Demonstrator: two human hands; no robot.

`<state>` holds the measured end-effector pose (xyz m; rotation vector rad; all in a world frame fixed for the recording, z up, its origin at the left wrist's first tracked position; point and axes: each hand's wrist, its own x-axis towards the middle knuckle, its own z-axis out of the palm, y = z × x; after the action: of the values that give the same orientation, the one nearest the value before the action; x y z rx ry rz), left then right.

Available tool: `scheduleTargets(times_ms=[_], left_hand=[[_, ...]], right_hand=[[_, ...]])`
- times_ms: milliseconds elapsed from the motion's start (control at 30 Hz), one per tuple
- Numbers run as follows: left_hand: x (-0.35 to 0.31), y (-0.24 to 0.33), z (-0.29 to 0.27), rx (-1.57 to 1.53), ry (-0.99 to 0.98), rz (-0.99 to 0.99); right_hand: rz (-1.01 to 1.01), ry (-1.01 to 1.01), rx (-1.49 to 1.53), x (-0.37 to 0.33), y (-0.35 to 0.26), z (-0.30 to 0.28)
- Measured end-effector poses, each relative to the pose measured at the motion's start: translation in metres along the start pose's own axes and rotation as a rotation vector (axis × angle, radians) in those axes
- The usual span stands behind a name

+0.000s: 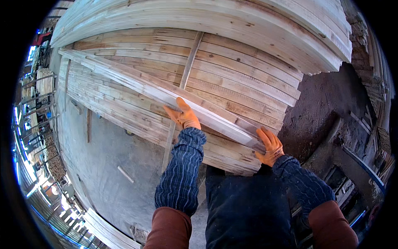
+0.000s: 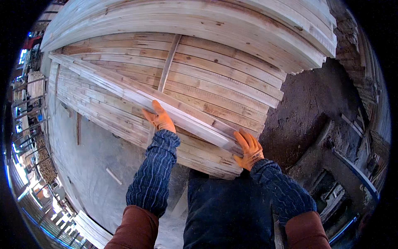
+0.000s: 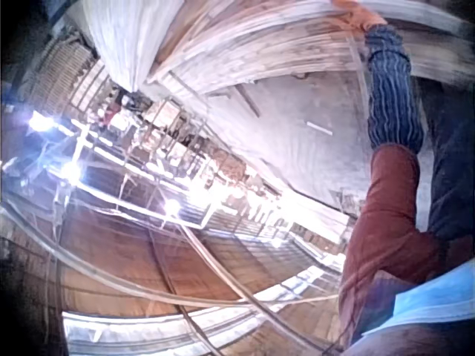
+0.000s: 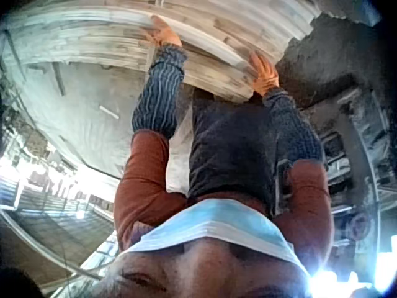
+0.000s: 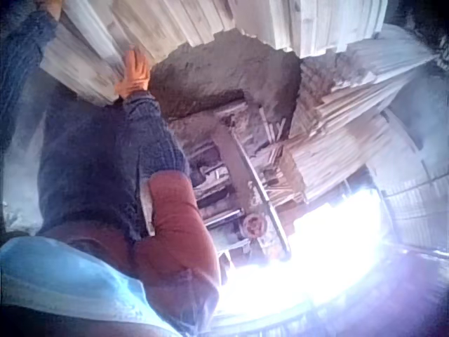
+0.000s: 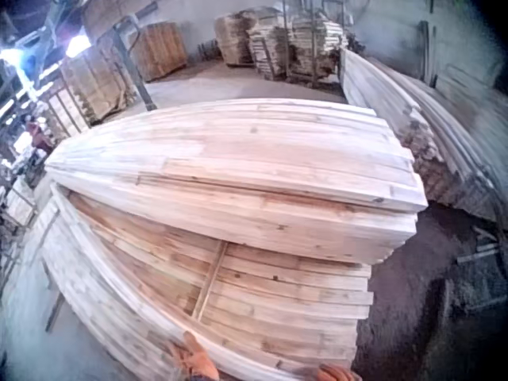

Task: The person picks up wood planks from a stack by hand and feeds them into the rollers of an industrial machine.

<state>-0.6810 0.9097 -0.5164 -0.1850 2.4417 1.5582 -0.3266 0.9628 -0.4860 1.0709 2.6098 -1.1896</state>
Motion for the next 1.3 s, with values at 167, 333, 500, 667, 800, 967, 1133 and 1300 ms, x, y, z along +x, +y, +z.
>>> scheduleTargets(times_ms=[167, 333, 500, 667, 800, 967, 1133, 1300], left_hand=[[-0.051, -0.016, 0.002, 0.020, 0.043, 0.204], [-0.089, -0.061, -0.014, -0.615, -0.259, -0.607], [-0.086, -0.021, -0.048, -0.829, -0.592, -0.995], [-0.102, 0.008, -0.096, -0.737, -0.622, -0.854], [-0.105, 0.001, -0.123, -0.787, -0.552, -0.886], [-0.114, 0.022, -0.167, -1.479, -0.656, -1.090], [-0.120, 0.077, -0.228, -1.336, -0.766, -1.082], [-0.114, 0.102, -0.296, -1.167, -1.062, -1.032]], right_hand=[[0.132, -0.231, -0.053, 0.025, -0.005, -0.013], [0.171, -0.450, -0.142, 0.047, -0.023, -0.025], [0.224, -0.492, 0.269, 0.052, 0.004, -0.029], [0.350, -0.415, 0.426, 0.035, -0.054, -0.037], [0.213, -0.166, 0.260, -0.001, -0.096, -0.036], [0.140, -0.123, 0.305, -0.041, -0.158, -0.069], [0.196, -0.357, 0.427, -0.093, -0.160, -0.080], [0.351, -0.610, 0.475, -0.063, -0.266, -0.109]])
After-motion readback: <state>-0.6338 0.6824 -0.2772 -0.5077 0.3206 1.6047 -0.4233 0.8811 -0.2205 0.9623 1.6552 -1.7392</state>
